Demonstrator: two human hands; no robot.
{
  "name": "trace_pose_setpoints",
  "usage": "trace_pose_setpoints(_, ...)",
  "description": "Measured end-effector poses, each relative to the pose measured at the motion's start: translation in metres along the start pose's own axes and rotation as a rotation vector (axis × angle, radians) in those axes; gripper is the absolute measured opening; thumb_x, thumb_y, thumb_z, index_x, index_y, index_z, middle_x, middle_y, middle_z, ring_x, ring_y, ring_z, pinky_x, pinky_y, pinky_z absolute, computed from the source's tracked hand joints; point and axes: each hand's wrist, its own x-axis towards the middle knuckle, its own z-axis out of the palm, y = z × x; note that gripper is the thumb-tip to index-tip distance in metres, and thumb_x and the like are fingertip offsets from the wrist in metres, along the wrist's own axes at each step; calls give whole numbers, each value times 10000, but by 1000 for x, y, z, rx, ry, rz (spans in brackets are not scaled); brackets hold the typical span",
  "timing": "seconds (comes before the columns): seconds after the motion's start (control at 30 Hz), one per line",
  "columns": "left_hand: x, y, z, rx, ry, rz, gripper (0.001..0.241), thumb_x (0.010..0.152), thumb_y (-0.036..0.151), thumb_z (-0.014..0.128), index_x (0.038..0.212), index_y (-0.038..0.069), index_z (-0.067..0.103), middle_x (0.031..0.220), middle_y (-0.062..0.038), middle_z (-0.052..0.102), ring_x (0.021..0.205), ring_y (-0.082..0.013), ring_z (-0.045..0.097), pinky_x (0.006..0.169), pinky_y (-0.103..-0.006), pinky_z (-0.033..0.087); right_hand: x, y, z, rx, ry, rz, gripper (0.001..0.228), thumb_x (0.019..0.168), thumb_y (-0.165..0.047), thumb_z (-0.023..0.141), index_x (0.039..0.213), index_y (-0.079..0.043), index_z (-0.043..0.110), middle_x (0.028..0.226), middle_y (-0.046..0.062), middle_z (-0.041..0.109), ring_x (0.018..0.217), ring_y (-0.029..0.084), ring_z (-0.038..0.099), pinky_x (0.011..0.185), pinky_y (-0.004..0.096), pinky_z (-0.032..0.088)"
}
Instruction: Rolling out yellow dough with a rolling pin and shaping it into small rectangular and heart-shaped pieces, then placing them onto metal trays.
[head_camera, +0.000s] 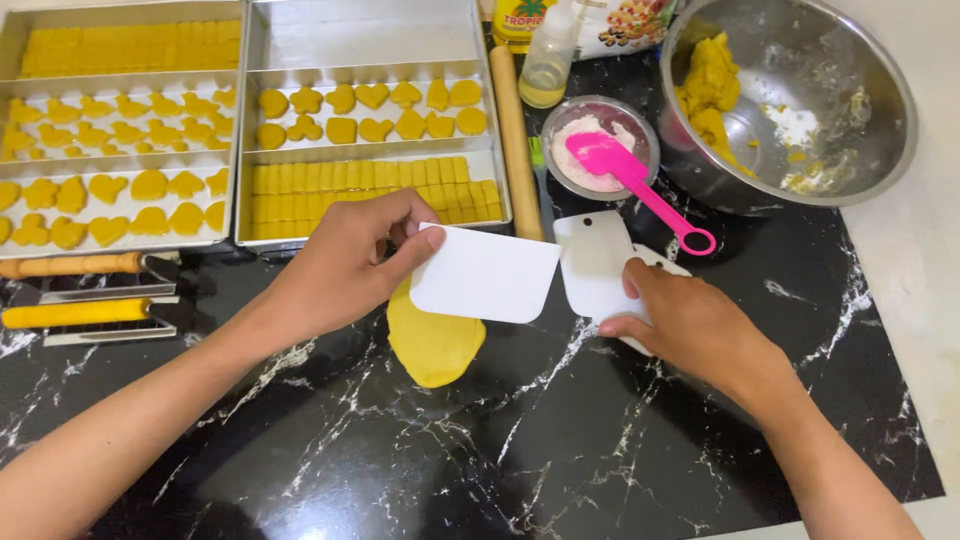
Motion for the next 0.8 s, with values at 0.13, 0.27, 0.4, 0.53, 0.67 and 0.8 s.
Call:
trace_pose_setpoints(0.13, -4, -6, -1, -2, 1, -22, 253, 1004, 263, 629, 976, 16, 674, 681, -32, 632, 570, -94, 502, 495, -287, 419, 4, 4, -8, 54, 33, -40, 474, 847, -462, 697, 980, -25, 572, 879, 178, 664, 805, 407, 658, 709, 486, 515)
trace_pose_setpoints(0.27, -7, -10, -3, -6, -3, -11, 250, 1015, 260, 623, 979, 17, 670, 678, -36, 631, 566, -87, 508, 500, -282, 424, 6, -5, -21, 27, -18, 33, 393, 865, -400, 685, 961, -30, 590, 909, 164, 669, 858, 386, 656, 750, 474, 503)
trace_pose_setpoints(0.4, -9, -12, -5, -17, -24, -19, 245, 1007, 258, 625, 993, 21, 683, 673, -43, 643, 551, -101, 519, 499, -298, 420, 12, -26, -37, 120, -66, -8, 327, 900, -355, 634, 1016, -50, 601, 923, 139, 705, 875, 358, 686, 731, 451, 520)
trace_pose_setpoints(0.53, -11, -20, 3, -37, -21, 64, 232, 1010, 238, 624, 995, 13, 679, 709, -43, 666, 584, -103, 556, 529, -290, 449, 26, -67, -57, 238, -127, -21, 285, 947, -326, 553, 1048, -66, 615, 912, 108, 736, 843, 297, 724, 725, 417, 540)
trace_pose_setpoints(0.67, -11, -24, 9, -64, -58, 8, 202, 980, 217, 662, 972, 16, 689, 703, -61, 682, 598, -123, 595, 558, -306, 480, 48, -99, -57, 394, -186, -214, 318, 985, -343, 539, 1143, -81, 625, 886, 99, 754, 797, 249, 740, 704, 382, 549)
trace_pose_setpoints(0.8, -11, -27, 11, -149, -74, -9, 196, 976, 201, 683, 963, 7, 674, 736, -65, 706, 637, -125, 645, 594, -308, 520, 65, -118, -47, 467, -323, -254, 343, 941, -369, 622, 1130, -83, 620, 840, 102, 766, 754, 231, 745, 682, 369, 555)
